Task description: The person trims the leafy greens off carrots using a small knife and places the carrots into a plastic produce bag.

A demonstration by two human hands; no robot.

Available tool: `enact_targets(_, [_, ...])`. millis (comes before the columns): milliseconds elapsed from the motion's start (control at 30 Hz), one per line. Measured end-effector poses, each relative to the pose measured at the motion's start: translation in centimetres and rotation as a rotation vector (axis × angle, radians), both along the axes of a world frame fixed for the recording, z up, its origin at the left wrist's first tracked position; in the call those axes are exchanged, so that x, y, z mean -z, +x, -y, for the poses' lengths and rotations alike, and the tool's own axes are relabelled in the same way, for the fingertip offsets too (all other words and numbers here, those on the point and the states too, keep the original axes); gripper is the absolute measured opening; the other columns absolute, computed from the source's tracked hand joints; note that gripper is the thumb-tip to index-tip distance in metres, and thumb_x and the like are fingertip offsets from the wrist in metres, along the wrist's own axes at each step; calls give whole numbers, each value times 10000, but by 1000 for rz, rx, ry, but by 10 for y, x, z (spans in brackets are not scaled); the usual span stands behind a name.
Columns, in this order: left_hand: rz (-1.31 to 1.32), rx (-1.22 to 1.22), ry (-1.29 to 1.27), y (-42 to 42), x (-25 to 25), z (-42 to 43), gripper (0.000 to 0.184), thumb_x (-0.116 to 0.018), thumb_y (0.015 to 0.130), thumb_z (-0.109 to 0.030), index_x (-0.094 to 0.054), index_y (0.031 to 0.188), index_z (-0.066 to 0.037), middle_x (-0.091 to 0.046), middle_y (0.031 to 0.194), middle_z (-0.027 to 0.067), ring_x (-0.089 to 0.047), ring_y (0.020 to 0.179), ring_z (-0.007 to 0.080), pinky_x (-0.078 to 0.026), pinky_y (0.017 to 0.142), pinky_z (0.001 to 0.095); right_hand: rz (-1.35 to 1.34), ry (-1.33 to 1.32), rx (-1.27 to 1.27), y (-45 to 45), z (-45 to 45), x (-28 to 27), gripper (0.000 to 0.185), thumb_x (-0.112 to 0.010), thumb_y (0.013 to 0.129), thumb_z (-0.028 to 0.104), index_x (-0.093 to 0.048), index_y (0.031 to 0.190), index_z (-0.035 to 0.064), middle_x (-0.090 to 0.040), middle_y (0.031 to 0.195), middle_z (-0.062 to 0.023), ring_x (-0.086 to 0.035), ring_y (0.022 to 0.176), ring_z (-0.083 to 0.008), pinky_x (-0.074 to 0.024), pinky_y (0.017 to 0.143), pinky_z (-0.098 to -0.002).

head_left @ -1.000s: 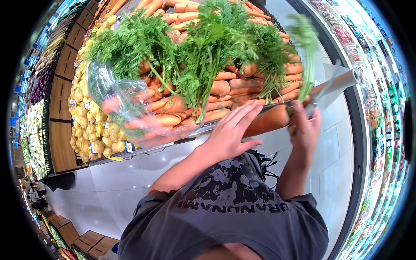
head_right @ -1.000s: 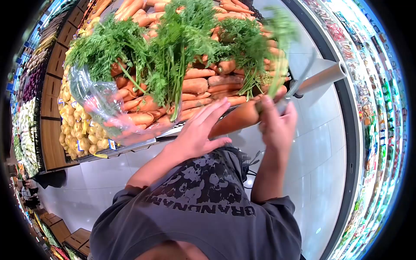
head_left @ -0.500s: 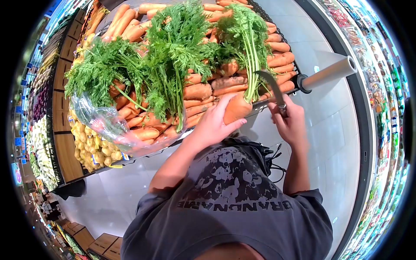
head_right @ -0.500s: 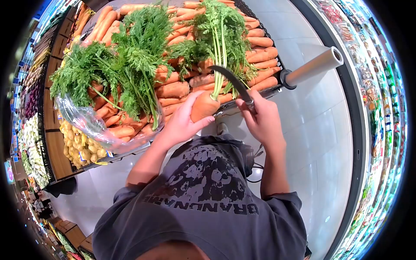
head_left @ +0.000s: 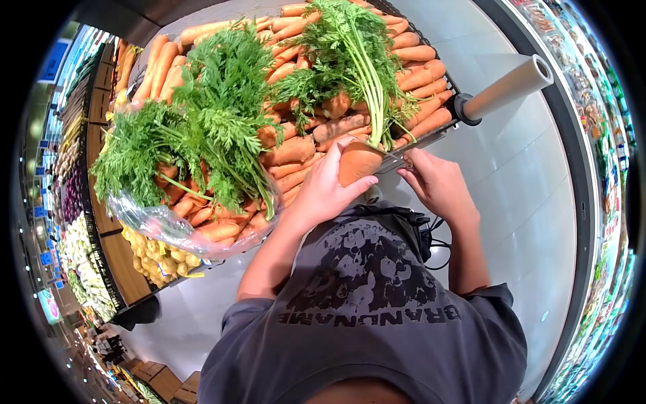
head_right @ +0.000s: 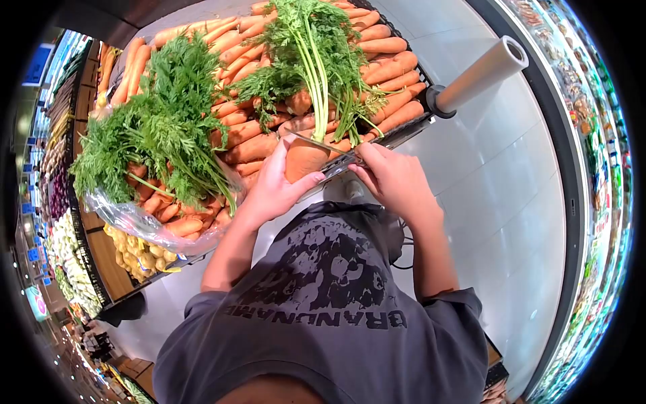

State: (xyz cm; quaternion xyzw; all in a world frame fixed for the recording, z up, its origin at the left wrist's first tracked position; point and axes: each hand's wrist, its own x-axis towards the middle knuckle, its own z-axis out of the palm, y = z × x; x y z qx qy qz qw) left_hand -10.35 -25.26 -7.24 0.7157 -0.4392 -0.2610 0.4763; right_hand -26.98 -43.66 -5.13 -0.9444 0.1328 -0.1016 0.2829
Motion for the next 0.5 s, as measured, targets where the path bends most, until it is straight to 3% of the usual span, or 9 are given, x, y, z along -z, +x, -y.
enact_targets(167, [135, -10, 2, 3, -3, 1, 739, -796, 868, -338, -440, 1393, 42, -627, 1269, 274, -620, 1200, 410, -482, 1002, 442, -45, -11, -24, 5, 2, 2, 260, -664, 958, 255, -507, 948, 49, -642, 829, -146, -648, 772, -389, -499, 648, -475])
enact_targets(233, [-39, -26, 73, 5, -9, 2, 733, -787, 874, -341, -438, 1389, 46, -644, 1230, 271, -633, 1166, 422, -484, 995, 450, -72, -21, -10, 10, -1, 4, 257, -654, 966, 262, -504, 978, 53, -651, 841, -151, -651, 768, -390, -504, 640, -483])
enact_targets(400, [47, -87, 120, 9, -10, -1, 724, -778, 884, -330, -431, 1400, 42, -665, 1194, 268, -652, 1138, 410, -499, 966, 448, -52, -93, 11, 21, -4, 18, 255, -641, 975, 275, -497, 967, 65, -656, 839, -140, -653, 739, -393, -509, 607, -489])
enact_targets(467, [71, -90, 117, 11, -11, -1, 695, -780, 890, -272, -442, 1413, 36, -666, 1221, 217, -652, 1128, 298, -488, 985, 382, -50, -114, 17, 24, -5, 19, 255, -638, 978, 279, -496, 956, 68, -656, 840, -136, -654, 727, -391, -509, 594, -488])
enact_targets(500, [74, -86, 120, 12, -12, 0, 695, -780, 890, -272, -442, 1413, 36, -666, 1221, 217, -652, 1128, 298, -488, 985, 382, -39, -130, 22, 24, -5, 20, 259, -637, 978, 283, -493, 951, 70, -653, 838, -133, -655, 720, -387, -507, 585, -489])
